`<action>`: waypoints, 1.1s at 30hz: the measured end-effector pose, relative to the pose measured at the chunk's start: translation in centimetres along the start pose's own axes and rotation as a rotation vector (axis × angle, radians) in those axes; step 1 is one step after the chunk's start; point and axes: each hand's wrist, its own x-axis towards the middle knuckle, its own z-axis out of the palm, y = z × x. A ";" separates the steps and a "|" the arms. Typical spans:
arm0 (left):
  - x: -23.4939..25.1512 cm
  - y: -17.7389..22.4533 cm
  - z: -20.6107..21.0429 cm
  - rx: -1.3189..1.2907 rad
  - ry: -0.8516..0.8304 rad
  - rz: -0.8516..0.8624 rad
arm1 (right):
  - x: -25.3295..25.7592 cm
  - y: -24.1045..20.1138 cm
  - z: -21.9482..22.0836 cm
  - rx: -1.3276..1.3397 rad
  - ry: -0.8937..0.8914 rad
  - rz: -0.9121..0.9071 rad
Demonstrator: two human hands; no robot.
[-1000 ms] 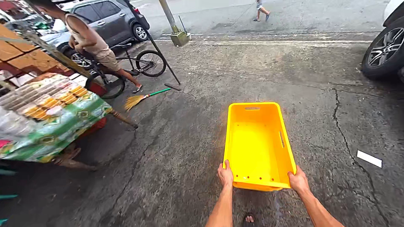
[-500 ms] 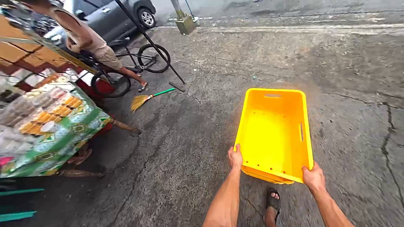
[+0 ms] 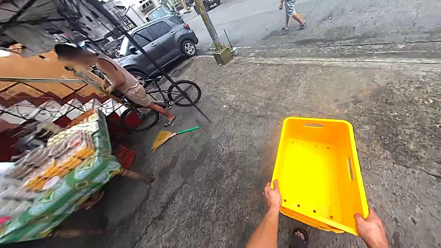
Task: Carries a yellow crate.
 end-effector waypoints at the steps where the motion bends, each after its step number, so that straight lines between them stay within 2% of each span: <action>1: 1.9 2.3 1.4 -0.005 0.002 0.008 | 2.8 -1.5 -0.1 0.003 0.006 -0.001; 12: 21.5 25.4 12.3 0.040 -0.009 0.009 | 27.8 -19.9 -0.7 -0.006 -0.030 0.033; 25: 41.9 52.1 27.0 -0.032 0.057 -0.039 | 64.3 -40.6 -2.1 -0.055 -0.088 -0.043; 33: 54.4 67.9 34.9 -0.029 0.082 -0.040 | 83.5 -52.5 -2.3 -0.062 -0.088 -0.065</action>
